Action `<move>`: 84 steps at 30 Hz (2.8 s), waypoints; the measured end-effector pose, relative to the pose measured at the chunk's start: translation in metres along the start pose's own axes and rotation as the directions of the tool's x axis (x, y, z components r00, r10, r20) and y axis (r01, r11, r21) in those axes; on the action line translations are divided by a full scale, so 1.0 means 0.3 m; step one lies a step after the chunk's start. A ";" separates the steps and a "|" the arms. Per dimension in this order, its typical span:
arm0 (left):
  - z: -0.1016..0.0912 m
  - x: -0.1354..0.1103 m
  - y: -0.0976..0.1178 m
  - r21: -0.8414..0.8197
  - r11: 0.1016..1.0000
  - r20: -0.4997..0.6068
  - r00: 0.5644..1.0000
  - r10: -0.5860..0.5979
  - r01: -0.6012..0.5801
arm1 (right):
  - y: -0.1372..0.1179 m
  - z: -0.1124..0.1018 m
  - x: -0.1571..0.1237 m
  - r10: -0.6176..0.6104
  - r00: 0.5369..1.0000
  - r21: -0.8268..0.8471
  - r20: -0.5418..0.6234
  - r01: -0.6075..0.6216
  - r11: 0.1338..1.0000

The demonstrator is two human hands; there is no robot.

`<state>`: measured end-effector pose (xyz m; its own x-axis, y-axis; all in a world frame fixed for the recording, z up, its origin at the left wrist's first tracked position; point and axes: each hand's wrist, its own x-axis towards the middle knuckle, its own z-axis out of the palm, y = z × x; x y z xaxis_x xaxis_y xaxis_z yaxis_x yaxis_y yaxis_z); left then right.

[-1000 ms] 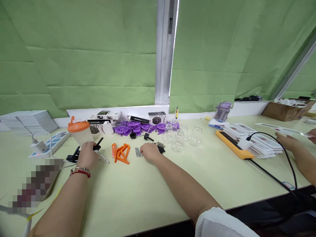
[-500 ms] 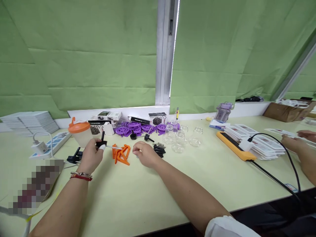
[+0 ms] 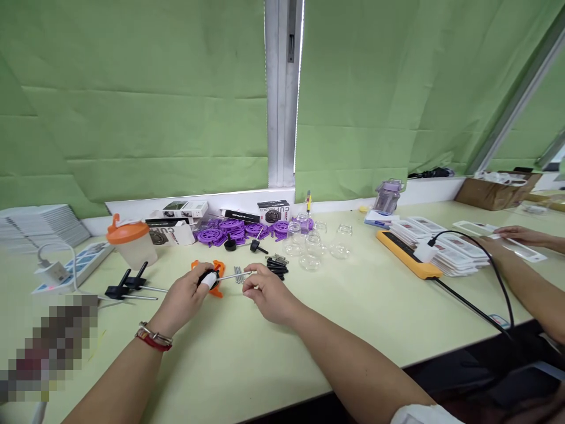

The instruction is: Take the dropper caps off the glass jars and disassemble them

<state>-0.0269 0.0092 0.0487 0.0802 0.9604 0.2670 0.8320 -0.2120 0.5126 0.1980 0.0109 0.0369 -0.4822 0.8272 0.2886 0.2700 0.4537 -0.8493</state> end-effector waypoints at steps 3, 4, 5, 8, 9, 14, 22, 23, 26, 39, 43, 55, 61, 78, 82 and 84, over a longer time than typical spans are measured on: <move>-0.006 -0.001 0.002 0.015 0.999 0.047 0.998 -0.039 0.038 | 0.025 0.002 0.002 0.024 0.999 0.235 -0.040 -0.014 0.972; -0.005 -0.001 0.001 0.000 0.998 0.070 0.996 -0.055 0.055 | 0.033 0.006 0.006 0.031 0.998 0.302 -0.057 -0.013 0.953; -0.002 -0.001 -0.001 -0.027 0.997 0.090 0.994 -0.068 0.071 | 0.039 0.010 0.010 0.042 0.997 0.358 -0.072 -0.013 0.934; 0.013 -0.001 -0.009 -0.184 0.979 0.131 0.989 -0.068 0.092 | 0.047 0.018 0.017 0.103 0.991 0.474 -0.088 -0.049 0.879; 0.018 -0.001 -0.011 -0.264 0.960 0.144 0.988 -0.059 0.096 | 0.047 0.019 0.018 0.138 0.988 0.495 -0.077 -0.082 0.865; 0.033 -0.005 -0.019 -0.500 0.856 0.221 0.975 -0.015 0.127 | 0.055 0.019 0.017 0.302 0.953 0.574 -0.004 -0.245 0.781; 0.030 -0.005 -0.025 -0.562 0.825 0.232 0.969 0.082 0.064 | 0.081 0.014 0.030 0.372 0.928 0.719 0.008 -0.264 0.643; 0.032 -0.004 -0.026 -0.573 0.817 0.222 0.972 0.078 0.065 | 0.080 0.012 0.029 0.367 0.930 0.731 0.022 -0.266 0.629; 0.038 -0.001 -0.027 -0.609 0.788 0.184 0.982 0.029 0.091 | 0.071 0.009 0.028 0.332 0.940 0.745 0.074 -0.274 0.608; 0.061 -0.001 -0.002 -0.748 0.578 0.287 0.944 -0.161 0.326 | 0.129 -0.007 0.056 0.401 0.906 0.681 -0.138 -0.207 0.703; 0.067 0.002 -0.008 -0.757 0.575 0.282 0.949 -0.143 0.311 | 0.127 -0.003 0.054 0.404 0.907 0.679 -0.120 -0.221 0.700; 0.067 -0.002 -0.004 -0.743 0.588 0.282 0.946 -0.160 0.321 | 0.118 -0.005 0.054 0.408 0.900 0.632 -0.156 -0.226 0.741; 0.048 -0.010 0.023 -0.707 0.617 0.382 0.921 -0.078 0.346 | 0.114 -0.012 0.055 0.406 0.899 0.599 -0.165 -0.235 0.765; 0.043 -0.011 0.023 -0.678 0.645 0.414 0.908 -0.061 0.352 | 0.127 -0.013 0.053 0.418 0.898 0.629 -0.140 -0.245 0.737; 0.052 -0.010 0.011 -0.689 0.620 0.430 0.900 -0.067 0.375 | 0.140 -0.002 0.055 0.412 0.901 0.626 -0.135 -0.245 0.740; 0.061 -0.008 0.001 -0.706 0.582 0.448 0.891 -0.076 0.404 | 0.143 0.004 0.054 0.422 0.897 0.613 -0.128 -0.263 0.745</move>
<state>-0.0167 0.0100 0.0332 0.2546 0.9526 -0.1666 0.1290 0.1373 0.9821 0.2007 0.0434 0.0047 -0.2123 0.9763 -0.0430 -0.1823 -0.0828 -0.9798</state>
